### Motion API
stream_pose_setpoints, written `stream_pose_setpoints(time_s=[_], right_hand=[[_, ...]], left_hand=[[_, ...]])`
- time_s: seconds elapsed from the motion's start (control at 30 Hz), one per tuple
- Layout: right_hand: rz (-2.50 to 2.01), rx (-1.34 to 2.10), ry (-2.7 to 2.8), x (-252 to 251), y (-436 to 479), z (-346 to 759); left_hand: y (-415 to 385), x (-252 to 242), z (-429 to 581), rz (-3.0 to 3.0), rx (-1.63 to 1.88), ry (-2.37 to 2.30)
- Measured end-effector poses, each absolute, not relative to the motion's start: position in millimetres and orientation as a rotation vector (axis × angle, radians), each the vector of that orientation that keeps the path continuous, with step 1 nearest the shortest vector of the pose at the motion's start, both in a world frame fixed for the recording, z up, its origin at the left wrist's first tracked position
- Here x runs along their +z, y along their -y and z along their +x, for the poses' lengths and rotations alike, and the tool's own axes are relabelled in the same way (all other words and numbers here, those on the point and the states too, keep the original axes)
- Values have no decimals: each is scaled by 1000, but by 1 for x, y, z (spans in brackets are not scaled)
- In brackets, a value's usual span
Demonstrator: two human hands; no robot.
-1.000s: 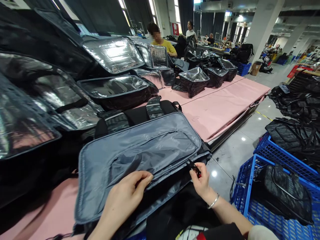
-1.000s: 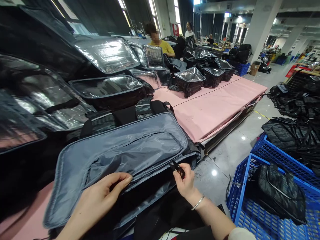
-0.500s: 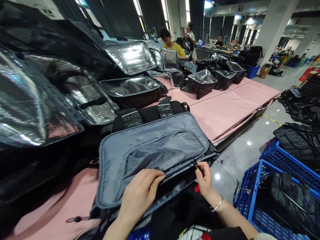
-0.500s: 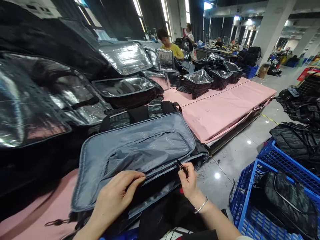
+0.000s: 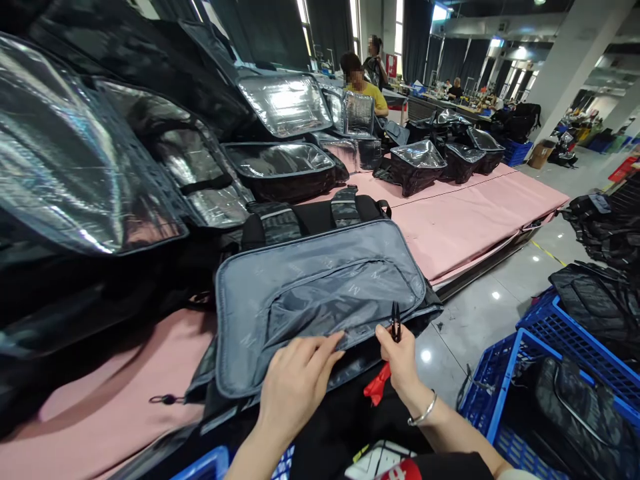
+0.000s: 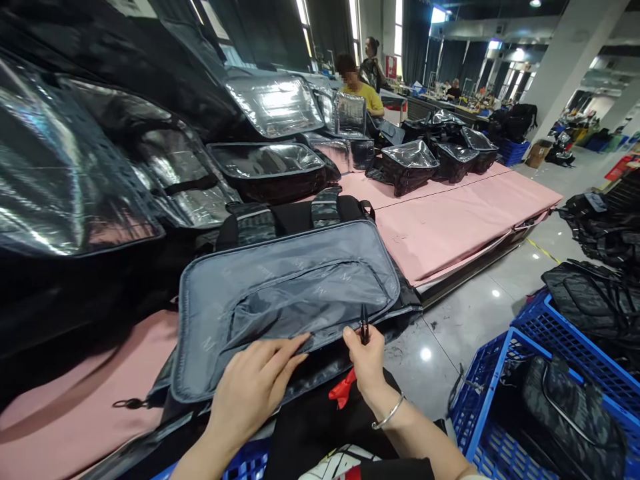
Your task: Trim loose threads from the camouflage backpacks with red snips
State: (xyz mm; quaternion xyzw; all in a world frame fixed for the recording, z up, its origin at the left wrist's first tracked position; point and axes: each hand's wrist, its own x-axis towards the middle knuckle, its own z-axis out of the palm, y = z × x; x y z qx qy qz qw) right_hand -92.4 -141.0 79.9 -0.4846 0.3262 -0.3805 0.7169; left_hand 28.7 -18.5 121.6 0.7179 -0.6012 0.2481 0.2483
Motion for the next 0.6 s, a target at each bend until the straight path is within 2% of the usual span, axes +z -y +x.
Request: stream_pose_setpoints(time_s=[0.13, 0.27, 0.3, 0.4, 0.47, 0.6], right_hand=[[-1004, -837, -673, 78, 138, -92], [-993, -814, -670, 77, 139, -93], [-1003, -809, -671, 77, 140, -93], [-1032, -817, -671, 76, 138, -93], [-1048, -826, -664, 73, 134, -93], [-1147, -756, -683, 68, 131, -97]], left_hand=[[19, 123, 31, 2149, 629, 1443], [8, 115, 4, 1834, 443, 1007], [6, 111, -6, 1774, 300, 876], [9, 98, -31, 1623, -429, 519], [17, 94, -37, 1443, -754, 273], [33, 95, -33, 1141, -866, -97]])
